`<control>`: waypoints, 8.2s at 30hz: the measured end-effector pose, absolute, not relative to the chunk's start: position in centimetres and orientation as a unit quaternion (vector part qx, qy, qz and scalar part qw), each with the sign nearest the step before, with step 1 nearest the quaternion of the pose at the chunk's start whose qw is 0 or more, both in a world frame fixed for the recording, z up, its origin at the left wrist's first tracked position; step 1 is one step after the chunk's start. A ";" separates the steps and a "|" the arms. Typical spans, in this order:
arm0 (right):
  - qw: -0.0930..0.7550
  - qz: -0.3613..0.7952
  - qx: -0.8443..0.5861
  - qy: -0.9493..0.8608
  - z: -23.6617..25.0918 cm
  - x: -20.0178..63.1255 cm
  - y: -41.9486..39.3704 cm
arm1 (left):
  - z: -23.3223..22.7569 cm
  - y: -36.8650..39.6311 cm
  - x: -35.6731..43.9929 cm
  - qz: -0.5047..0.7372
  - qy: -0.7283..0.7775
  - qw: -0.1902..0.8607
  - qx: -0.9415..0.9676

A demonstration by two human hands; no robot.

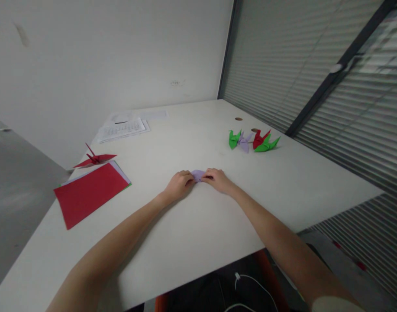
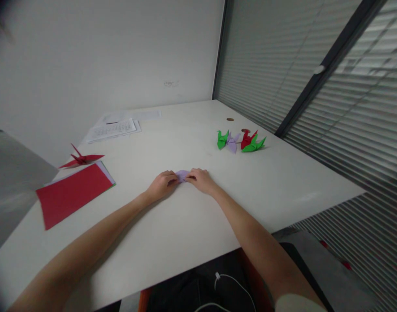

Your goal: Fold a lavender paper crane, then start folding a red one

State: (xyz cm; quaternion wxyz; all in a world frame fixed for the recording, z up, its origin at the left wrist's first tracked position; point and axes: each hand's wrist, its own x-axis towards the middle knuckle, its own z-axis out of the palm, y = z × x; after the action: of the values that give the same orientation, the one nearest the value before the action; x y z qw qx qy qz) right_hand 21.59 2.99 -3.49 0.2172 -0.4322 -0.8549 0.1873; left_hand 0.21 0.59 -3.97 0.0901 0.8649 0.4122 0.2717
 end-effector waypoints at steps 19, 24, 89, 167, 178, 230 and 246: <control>0.208 0.142 -0.604 -0.756 -4.0 20.0 2.6 | -4.5 1.1 0.4 0.337 0.490 0.209 0.776; 0.198 0.149 -0.596 -0.764 -4.0 20.1 2.6 | -4.4 1.2 0.7 0.330 0.500 0.202 0.775; 0.165 0.153 -0.623 -0.749 -3.4 19.2 2.7 | -2.9 0.4 -2.8 0.219 0.371 0.031 0.902; 0.216 0.143 -0.385 -0.886 -3.5 20.9 2.0 | -3.1 0.3 -1.0 0.221 0.383 0.051 0.895; 0.236 0.170 -0.525 -0.800 -4.6 20.0 2.6 | -3.1 0.9 -0.8 0.240 0.408 0.112 0.873; 0.210 0.135 -0.575 -0.779 -4.8 19.6 3.1 | -2.4 -0.1 -1.0 0.178 0.334 0.024 0.925; 0.216 0.086 -0.627 -0.744 -4.1 22.3 3.2 | -3.3 -0.2 -0.9 0.204 0.328 0.008 0.922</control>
State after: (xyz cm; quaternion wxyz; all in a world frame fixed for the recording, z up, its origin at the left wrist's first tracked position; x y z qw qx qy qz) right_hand 22.32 3.24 -4.06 0.2159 -0.6269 -0.7437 0.0858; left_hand -0.88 -0.16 -3.29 0.0085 0.9225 0.3280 0.2035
